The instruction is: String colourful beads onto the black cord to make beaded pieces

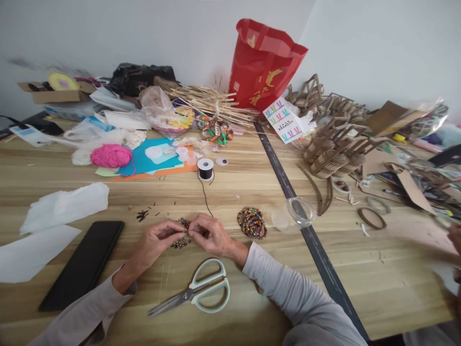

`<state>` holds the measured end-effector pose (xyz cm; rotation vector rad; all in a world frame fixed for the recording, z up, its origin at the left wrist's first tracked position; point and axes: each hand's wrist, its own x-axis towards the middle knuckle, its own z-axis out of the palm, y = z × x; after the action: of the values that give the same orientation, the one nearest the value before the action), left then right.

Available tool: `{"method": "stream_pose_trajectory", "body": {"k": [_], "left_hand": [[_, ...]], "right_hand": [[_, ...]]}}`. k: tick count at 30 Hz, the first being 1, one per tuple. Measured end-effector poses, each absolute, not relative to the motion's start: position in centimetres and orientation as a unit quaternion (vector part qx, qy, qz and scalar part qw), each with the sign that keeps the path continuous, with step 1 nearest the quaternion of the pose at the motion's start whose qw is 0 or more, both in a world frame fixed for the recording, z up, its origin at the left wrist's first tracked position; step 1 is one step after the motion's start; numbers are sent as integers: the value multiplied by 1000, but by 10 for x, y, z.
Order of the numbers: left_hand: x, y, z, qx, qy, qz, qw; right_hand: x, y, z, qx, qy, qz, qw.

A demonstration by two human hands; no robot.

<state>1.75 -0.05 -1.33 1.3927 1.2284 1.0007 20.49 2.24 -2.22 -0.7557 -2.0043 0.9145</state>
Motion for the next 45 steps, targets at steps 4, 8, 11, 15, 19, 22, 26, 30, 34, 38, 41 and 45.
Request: {"method": "stream_pose_trajectory", "body": {"k": [4, 8, 11, 15, 19, 22, 26, 30, 34, 38, 41, 45], "left_hand": [[18, 0, -14, 574, 504, 416, 493], [17, 0, -18, 572, 502, 416, 498], [16, 0, -19, 577, 498, 410, 501], [16, 0, -18, 577, 498, 407, 503], [17, 0, -16, 575, 506, 407, 498], [17, 0, -15, 577, 511, 406, 491], [17, 0, -16, 576, 512, 407, 490], [16, 0, -17, 576, 515, 407, 487], [17, 0, -17, 578, 512, 408, 487], [17, -1, -17, 576, 510, 405, 493], [17, 0, -19, 580, 508, 403, 493], [17, 0, -18, 578, 506, 402, 499]], "right_hand": [[205, 23, -21, -298, -789, 361, 397], [204, 22, -20, -292, -789, 363, 401], [204, 22, -21, -290, -789, 362, 402], [205, 23, -23, -294, -791, 358, 399], [205, 22, -21, -294, -791, 360, 398], [205, 22, -20, -293, -788, 362, 402], [204, 22, -21, -295, -784, 363, 409], [204, 22, -21, -295, -784, 362, 410], [205, 22, -19, -296, -786, 364, 403], [204, 22, -19, -297, -787, 366, 399], [204, 22, -21, -298, -786, 365, 400], [204, 22, -23, -297, -786, 363, 403]]}}
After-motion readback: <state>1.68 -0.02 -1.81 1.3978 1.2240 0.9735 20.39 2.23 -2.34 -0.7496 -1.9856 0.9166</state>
